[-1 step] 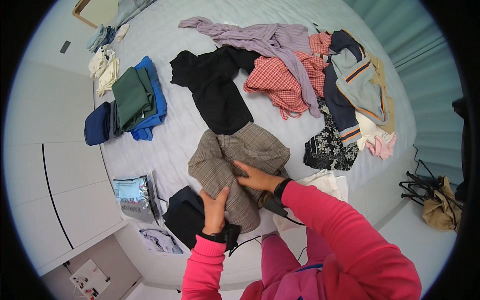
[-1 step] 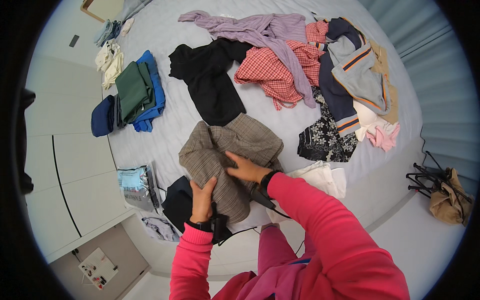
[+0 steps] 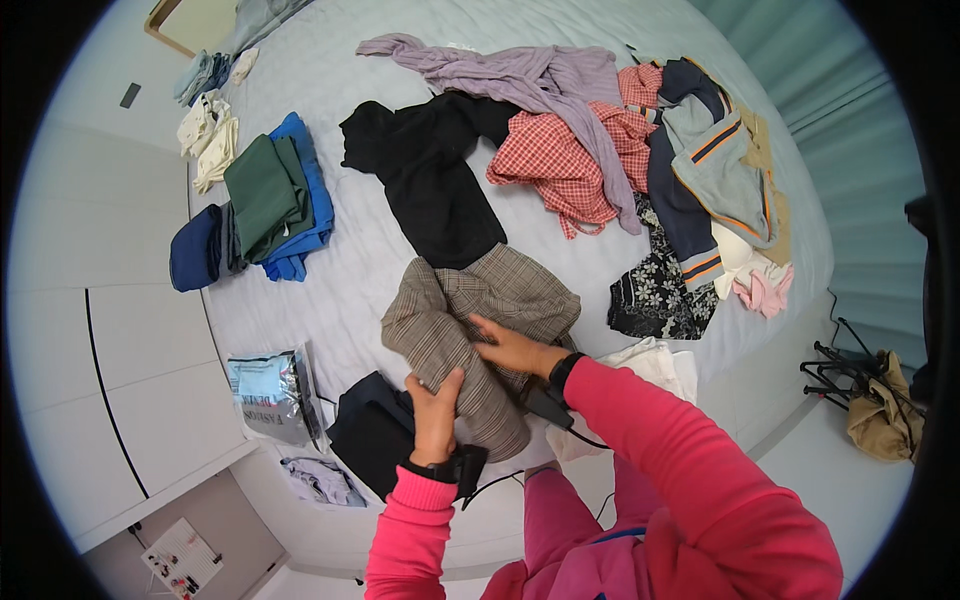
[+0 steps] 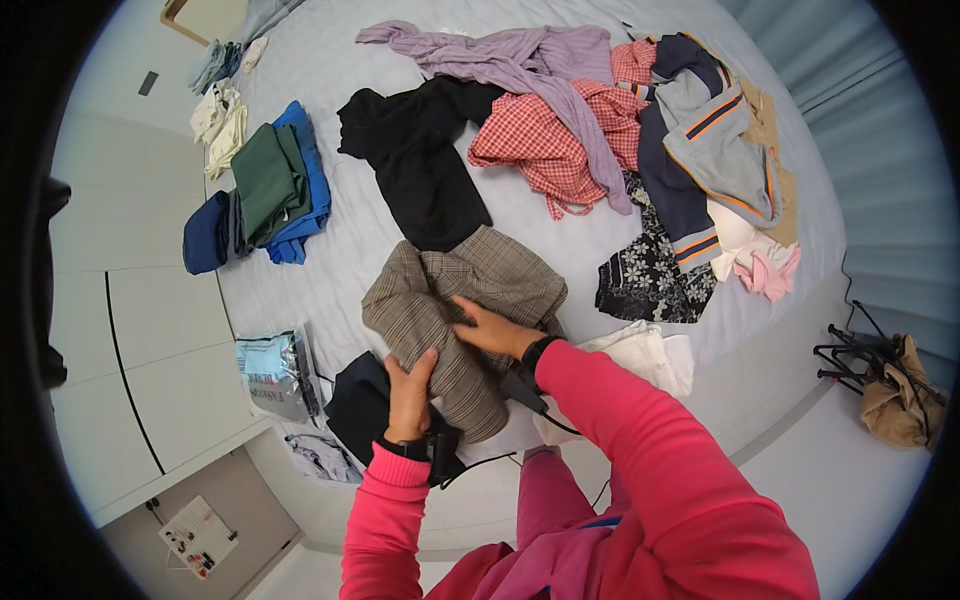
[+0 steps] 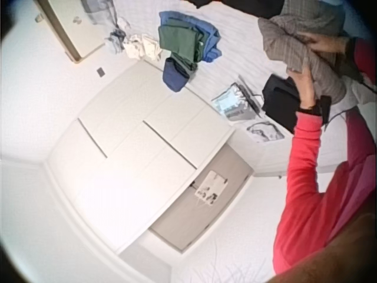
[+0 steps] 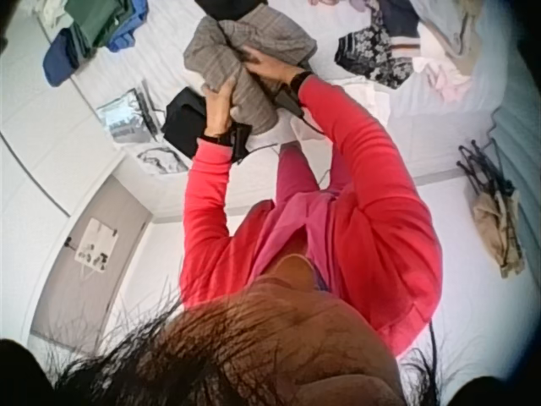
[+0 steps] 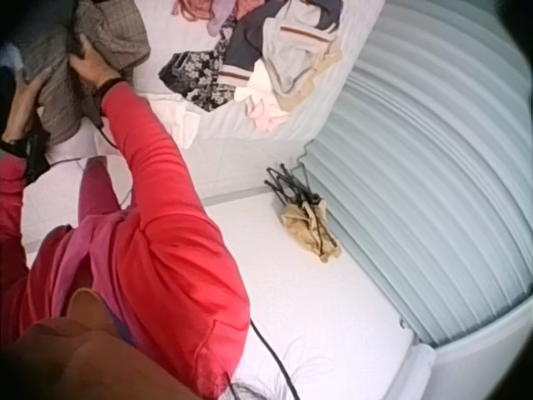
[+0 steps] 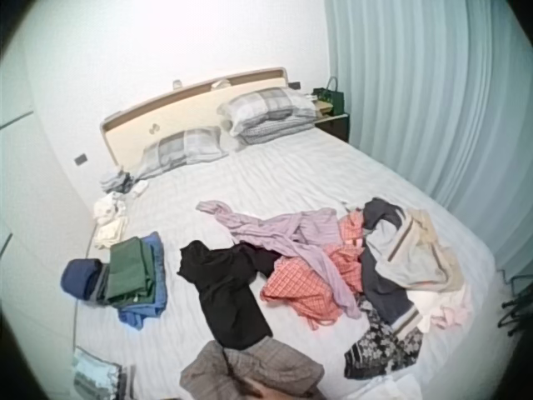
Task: The person folds several garments on a bed, including a plaid jacket, a black top, a gray hoodie, and a white cloth. Each item is smoothed, folded, and placed into a neat stack on the bed.
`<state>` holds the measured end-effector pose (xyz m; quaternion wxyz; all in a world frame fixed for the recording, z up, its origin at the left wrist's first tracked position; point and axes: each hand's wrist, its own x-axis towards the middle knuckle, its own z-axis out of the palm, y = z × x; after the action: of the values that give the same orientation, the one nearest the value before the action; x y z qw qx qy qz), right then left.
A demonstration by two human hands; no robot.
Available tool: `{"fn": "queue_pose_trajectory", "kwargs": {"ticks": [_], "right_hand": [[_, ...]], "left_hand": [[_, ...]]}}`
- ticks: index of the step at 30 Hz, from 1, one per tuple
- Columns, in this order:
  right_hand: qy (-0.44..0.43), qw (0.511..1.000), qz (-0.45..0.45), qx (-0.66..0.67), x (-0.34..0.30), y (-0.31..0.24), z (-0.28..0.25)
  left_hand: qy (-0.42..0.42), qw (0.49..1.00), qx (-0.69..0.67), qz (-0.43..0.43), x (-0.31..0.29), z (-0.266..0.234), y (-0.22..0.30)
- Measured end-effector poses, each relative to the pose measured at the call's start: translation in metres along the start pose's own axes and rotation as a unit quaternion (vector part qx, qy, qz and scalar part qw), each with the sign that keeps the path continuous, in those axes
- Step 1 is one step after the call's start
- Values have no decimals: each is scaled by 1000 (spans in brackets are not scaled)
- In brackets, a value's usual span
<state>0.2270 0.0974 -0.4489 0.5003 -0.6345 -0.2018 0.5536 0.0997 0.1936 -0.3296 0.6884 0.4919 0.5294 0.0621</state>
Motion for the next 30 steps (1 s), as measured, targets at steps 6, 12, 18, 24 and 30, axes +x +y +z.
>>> {"fn": "queue_pose_trajectory", "kwargs": {"ticks": [6,12,18,24,30], "right_hand": [[-113,919,52,375,2,-20,-57],[95,992,23,-75,-36,-5,-88],[211,973,25,-88,-16,27,-97],[260,928,-76,-255,-36,10,-90],[216,899,-59,-377,-36,-6,-85]], "left_hand": [[-26,997,-70,-7,19,51,-5],[-184,961,103,180,31,89,-44],[-45,797,397,453,53,60,-22],[-60,676,582,448,84,81,-21],[-90,703,545,447,111,85,-27]]}}
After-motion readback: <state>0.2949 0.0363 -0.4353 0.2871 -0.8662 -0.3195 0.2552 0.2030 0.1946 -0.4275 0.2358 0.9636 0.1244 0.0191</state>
